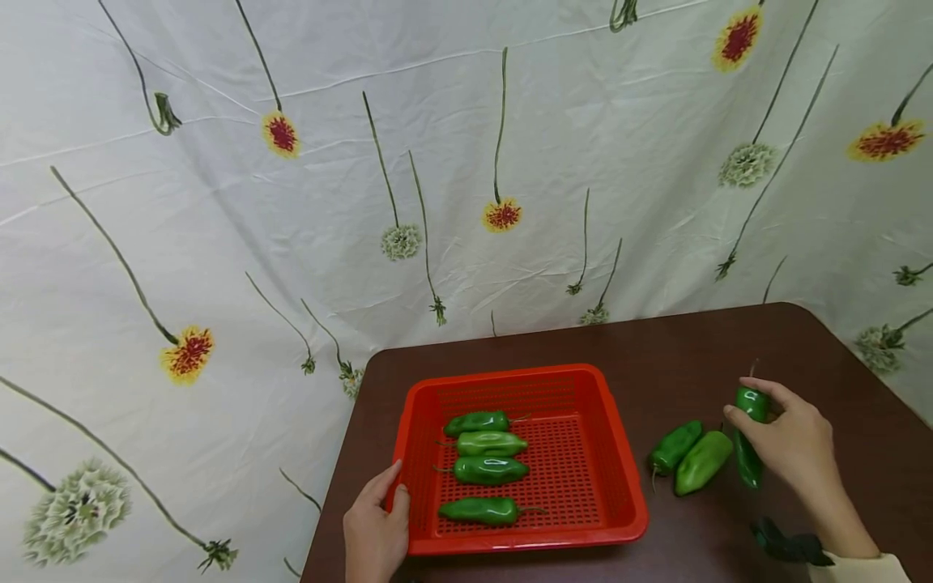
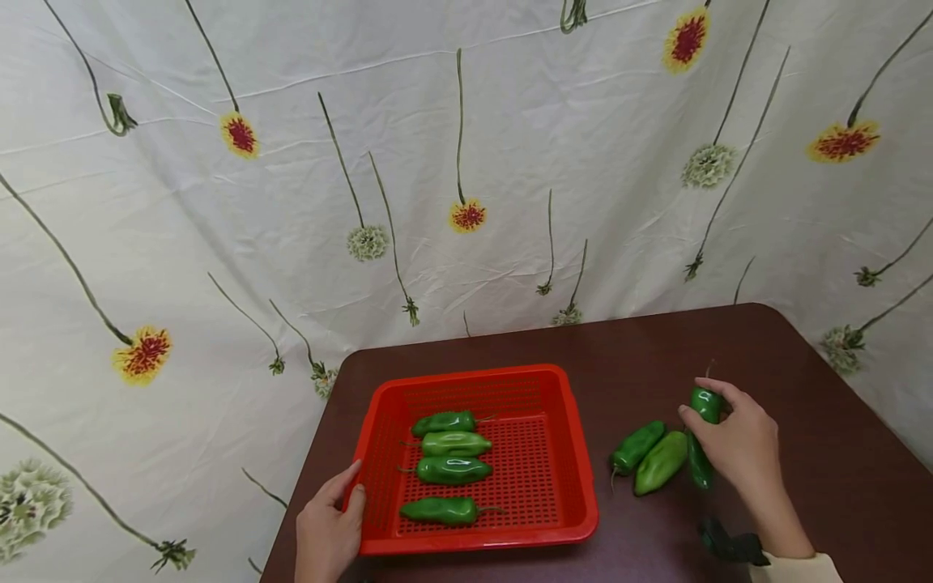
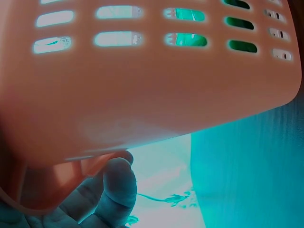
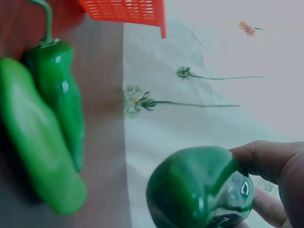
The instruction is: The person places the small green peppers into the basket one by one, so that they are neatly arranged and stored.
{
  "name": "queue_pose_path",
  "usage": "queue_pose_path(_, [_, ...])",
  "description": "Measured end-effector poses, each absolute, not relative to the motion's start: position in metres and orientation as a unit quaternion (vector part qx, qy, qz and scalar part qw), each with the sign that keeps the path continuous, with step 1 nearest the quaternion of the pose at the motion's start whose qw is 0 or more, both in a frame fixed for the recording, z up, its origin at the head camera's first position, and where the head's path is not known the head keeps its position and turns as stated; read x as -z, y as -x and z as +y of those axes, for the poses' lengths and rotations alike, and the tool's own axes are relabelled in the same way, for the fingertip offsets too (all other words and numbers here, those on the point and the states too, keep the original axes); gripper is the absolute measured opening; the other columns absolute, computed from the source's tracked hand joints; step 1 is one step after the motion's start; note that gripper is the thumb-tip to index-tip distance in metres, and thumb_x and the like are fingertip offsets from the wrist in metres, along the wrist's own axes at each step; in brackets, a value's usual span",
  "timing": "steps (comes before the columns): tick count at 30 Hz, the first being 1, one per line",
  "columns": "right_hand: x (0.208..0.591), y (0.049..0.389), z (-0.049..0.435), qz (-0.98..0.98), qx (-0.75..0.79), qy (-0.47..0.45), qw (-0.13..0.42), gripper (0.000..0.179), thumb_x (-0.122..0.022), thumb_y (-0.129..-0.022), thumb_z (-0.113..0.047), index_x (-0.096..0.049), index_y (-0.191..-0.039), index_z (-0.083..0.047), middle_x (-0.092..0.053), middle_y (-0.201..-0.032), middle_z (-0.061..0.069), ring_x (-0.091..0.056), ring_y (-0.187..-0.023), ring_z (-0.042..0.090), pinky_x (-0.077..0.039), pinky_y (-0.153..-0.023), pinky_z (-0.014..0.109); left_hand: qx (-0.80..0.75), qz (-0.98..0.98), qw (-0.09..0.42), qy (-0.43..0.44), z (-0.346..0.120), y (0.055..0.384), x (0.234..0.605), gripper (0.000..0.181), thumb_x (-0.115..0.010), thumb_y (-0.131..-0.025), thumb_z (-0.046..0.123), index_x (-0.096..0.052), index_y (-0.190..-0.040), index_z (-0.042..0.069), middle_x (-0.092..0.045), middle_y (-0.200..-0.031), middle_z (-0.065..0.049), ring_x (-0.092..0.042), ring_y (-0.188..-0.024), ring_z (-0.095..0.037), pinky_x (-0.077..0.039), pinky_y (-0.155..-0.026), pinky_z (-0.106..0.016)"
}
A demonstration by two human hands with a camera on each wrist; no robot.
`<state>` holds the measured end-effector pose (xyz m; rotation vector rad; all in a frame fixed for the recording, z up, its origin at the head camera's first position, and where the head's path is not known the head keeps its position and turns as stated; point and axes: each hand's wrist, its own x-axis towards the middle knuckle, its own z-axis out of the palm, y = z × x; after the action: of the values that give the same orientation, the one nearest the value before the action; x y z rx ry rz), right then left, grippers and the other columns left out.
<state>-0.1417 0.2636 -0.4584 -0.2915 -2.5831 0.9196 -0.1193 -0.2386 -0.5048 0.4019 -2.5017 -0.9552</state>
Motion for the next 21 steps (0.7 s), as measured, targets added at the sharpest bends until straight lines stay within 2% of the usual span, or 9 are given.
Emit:
queue_pose_path(6, [0.443, 0.151, 0.254, -0.916, -0.324, 0.081, 0.223, 0.050, -0.072, -0.081, -0.032, -0.060, -0.125, -0.009, -0.066, -0.097, 0.028, -0.055, -0.056, 0.009, -0.042, -0.042, 0.026, 0.343, -0.903, 0.210, -0.151, -0.238, 0.120, 0.505, 0.035, -0.064, -0.084, 0.015, -0.068, -0.117, 0.023, -0.067, -0.116, 0.001, -0.063, -0.109, -0.023, -0.053, -0.086, -0.045])
queue_pose_path(17, [0.417, 0.167, 0.238, -0.910, -0.329, 0.051, 0.246, 0.047, -0.072, -0.081, -0.031, -0.062, -0.123, -0.013, -0.067, -0.096, 0.021, -0.052, -0.063, 0.002, -0.043, -0.045, 0.024, 0.347, -0.902, 0.208, -0.150, -0.239, 0.120, 0.507, 0.035, -0.064, -0.084, 0.014, -0.068, -0.118, 0.023, -0.067, -0.116, 0.001, -0.063, -0.109, -0.022, -0.053, -0.087, -0.045])
queue_pose_path(21, [0.408, 0.174, 0.229, -0.906, -0.338, 0.040, 0.250, 0.047, -0.072, -0.081, -0.031, -0.061, -0.123, -0.014, -0.066, -0.100, 0.019, -0.060, -0.070, 0.014, -0.046, -0.046, 0.024, 0.346, -0.902, 0.211, -0.149, -0.239, 0.120, 0.507, 0.035, -0.064, -0.084, 0.014, -0.068, -0.117, 0.022, -0.067, -0.116, 0.001, -0.063, -0.109, -0.021, -0.053, -0.087, -0.044])
